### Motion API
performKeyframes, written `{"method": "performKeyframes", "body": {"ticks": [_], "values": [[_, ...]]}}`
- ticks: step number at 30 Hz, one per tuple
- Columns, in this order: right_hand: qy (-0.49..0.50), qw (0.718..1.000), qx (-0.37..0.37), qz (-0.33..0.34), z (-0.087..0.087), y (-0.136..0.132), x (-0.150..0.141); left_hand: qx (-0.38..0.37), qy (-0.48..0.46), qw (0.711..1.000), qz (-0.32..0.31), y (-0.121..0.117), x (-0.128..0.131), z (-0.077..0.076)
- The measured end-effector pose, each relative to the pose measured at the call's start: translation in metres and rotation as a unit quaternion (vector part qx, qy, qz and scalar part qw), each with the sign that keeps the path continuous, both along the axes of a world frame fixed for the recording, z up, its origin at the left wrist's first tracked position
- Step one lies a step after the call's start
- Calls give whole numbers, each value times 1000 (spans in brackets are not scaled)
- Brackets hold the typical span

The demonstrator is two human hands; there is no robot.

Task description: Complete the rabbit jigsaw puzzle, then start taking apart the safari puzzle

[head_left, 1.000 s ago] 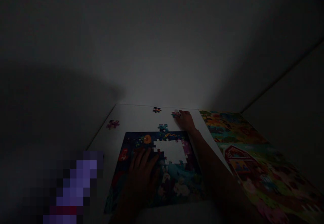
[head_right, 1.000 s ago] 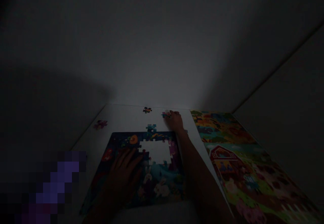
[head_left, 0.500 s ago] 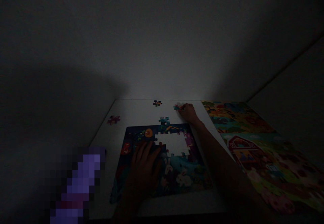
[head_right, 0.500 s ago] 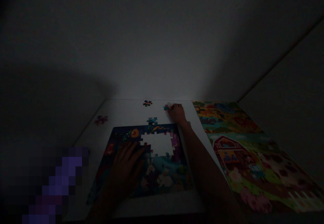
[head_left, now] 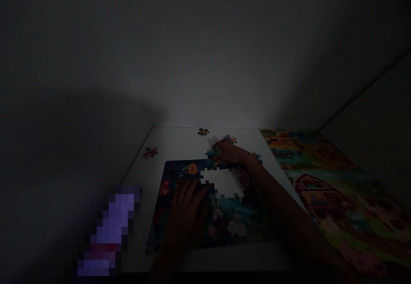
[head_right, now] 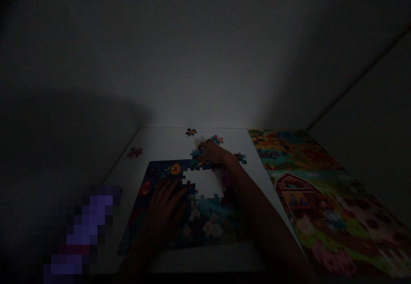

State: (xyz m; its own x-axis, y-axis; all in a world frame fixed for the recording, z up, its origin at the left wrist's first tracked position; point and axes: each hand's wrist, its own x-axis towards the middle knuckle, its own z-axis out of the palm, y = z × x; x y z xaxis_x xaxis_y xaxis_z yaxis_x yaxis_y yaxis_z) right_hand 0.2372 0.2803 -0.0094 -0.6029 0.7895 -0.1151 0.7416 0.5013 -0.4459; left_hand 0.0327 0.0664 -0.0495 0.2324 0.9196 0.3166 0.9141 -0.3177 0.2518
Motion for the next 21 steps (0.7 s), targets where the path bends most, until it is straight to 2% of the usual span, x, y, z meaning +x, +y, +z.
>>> {"method": "performKeyframes", "body": {"ticks": [4, 8, 12, 15, 18, 21], "values": [[34, 999, -21, -22, -7, 3, 0, 5, 2, 1000, 3, 0, 0, 0], [126, 989, -46, -69, -14, 10, 1, 3, 1, 1000, 2, 0, 0, -1], [262, 952, -123, -102, -15, 14, 2, -3, -1, 1000, 11, 0, 1, 1], [336, 914, -210, -85, -11, 9, 1, -13, -3, 1000, 12, -1, 2, 4], [365, 886, -280, -55, -4, 1, -2, -15, -5, 1000, 12, -1, 3, 7], [362, 880, -304, -49, 0, -11, -7, -10, -10, 1000, 10, -1, 3, 6]]}}
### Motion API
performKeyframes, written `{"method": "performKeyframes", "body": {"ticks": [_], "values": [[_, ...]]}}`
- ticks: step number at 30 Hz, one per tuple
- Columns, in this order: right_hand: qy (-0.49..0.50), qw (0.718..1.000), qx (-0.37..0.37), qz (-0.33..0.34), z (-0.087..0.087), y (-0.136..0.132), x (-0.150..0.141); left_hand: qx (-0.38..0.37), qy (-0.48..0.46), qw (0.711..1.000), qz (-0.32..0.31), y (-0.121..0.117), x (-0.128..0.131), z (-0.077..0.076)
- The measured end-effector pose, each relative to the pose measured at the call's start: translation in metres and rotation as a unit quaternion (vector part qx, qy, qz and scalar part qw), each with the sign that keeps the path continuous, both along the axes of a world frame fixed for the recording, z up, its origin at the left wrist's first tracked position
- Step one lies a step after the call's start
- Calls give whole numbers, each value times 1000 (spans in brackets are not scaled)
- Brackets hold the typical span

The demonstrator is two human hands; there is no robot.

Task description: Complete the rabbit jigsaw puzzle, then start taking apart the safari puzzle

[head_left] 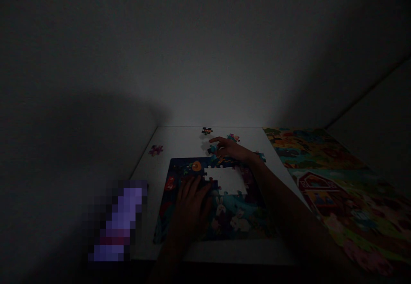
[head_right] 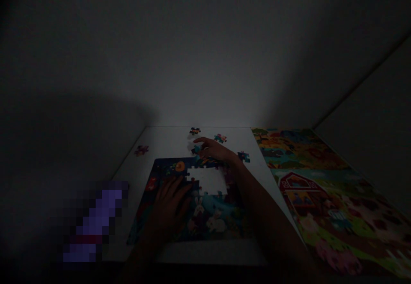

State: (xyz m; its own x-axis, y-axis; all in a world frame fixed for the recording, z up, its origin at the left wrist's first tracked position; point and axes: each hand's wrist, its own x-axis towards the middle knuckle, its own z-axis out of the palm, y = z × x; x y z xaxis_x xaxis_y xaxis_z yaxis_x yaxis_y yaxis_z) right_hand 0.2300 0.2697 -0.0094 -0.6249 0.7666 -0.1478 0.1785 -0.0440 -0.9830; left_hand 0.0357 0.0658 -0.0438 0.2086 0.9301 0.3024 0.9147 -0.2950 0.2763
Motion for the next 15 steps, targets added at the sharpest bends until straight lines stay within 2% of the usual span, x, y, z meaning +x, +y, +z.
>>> {"method": "performKeyframes", "body": {"ticks": [6, 10, 15], "values": [[1, 1000, -18, 0, -12, -28, -7, -2, -17, 1000, 2, 0, 1, -2], [10, 1000, 9, 4, -21, -44, -5, -8, -21, 1000, 5, 1, 2, 0], [22, 999, 28, -23, -22, -53, -2, -14, -26, 1000, 3, 1, 3, 0]]}}
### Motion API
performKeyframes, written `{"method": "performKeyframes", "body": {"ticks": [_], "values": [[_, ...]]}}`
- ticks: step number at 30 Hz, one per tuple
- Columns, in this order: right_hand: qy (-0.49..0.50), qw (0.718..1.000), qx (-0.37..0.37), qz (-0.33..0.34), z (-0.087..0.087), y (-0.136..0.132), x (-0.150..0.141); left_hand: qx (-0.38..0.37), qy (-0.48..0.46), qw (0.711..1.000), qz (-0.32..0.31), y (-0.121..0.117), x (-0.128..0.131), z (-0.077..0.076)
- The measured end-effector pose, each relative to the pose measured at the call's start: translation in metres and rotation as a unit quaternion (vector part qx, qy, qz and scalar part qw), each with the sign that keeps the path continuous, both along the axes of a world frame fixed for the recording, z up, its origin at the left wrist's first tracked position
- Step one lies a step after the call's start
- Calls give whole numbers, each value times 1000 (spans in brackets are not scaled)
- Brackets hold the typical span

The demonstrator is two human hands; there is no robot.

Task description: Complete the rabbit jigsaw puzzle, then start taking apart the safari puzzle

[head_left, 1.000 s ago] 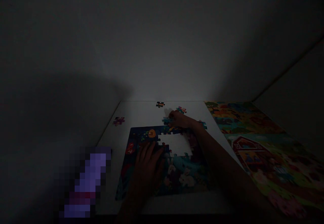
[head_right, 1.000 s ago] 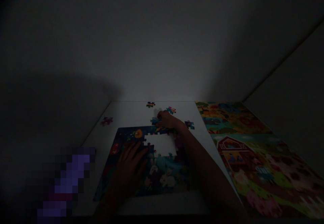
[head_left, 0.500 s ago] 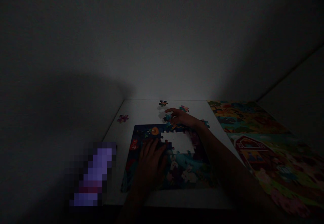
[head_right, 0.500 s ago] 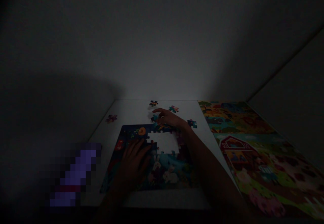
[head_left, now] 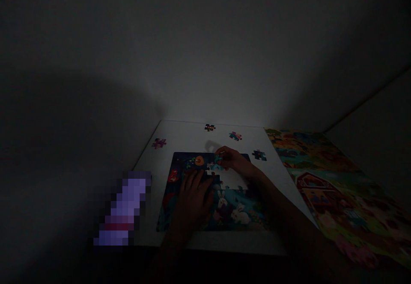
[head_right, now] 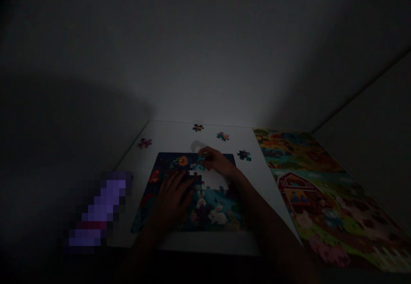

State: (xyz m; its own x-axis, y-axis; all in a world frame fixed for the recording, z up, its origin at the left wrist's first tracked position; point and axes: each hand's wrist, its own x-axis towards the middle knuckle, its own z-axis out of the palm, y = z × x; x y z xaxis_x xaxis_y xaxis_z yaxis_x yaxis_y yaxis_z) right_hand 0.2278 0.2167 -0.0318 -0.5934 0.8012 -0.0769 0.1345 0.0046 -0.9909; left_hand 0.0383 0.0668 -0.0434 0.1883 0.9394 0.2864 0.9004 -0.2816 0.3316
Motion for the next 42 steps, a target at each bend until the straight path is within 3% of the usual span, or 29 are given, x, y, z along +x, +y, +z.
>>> {"method": "performKeyframes", "body": {"ticks": [8, 17, 30, 42], "values": [[13, 1000, -20, -1, -3, 0, 1, 8, 7, 1000, -5, 0, -1, 0], [3, 1000, -16, 14, 14, -8, 5, -3, 21, 1000, -5, 1, -3, 3], [-57, 984, -60, 158, 25, -6, 36, -12, 33, 999, -10, 2, -3, 4], [-106, 978, -14, 178, 31, -10, 32, -8, 29, 1000, -10, 0, -3, 5]]}}
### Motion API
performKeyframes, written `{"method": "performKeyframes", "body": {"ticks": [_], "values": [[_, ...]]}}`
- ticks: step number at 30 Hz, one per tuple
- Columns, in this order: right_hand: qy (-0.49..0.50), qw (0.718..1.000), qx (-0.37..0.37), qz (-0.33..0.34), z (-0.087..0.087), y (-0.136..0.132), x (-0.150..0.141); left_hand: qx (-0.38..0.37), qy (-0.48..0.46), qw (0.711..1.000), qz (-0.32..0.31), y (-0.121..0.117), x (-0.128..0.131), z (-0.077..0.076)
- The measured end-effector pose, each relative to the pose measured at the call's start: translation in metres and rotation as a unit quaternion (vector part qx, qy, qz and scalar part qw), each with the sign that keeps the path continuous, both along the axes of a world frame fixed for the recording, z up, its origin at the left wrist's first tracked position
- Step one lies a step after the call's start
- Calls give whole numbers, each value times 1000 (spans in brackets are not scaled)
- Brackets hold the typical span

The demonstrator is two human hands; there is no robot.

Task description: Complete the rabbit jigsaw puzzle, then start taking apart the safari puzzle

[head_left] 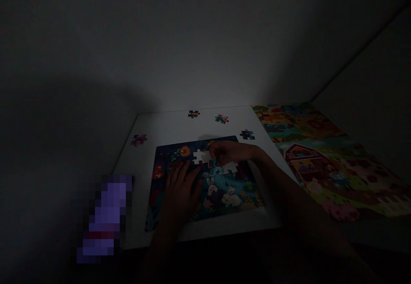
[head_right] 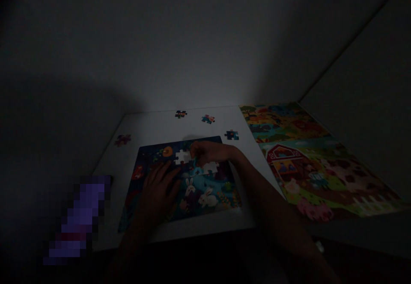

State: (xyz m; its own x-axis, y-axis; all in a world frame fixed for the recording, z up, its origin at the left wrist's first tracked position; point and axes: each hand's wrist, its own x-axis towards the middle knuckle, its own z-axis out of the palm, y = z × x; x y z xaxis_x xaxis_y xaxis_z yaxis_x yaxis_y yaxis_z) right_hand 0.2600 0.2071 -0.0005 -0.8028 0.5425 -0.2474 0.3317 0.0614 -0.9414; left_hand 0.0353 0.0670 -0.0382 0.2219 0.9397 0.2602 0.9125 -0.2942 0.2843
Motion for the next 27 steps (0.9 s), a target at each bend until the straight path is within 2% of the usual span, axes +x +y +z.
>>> {"method": "performKeyframes", "body": {"ticks": [7, 19, 27], "values": [[-7, 1000, 6, 5, -1, -1, -2, -1, -3, 1000, 0, 1, 0, 1], [-57, 989, 135, -3, 0, -4, -2, -1, 7, 1000, 2, 1, 0, -1], [-109, 977, 181, -9, 6, -9, -4, -3, 6, 1000, 3, 0, 1, -1]]}}
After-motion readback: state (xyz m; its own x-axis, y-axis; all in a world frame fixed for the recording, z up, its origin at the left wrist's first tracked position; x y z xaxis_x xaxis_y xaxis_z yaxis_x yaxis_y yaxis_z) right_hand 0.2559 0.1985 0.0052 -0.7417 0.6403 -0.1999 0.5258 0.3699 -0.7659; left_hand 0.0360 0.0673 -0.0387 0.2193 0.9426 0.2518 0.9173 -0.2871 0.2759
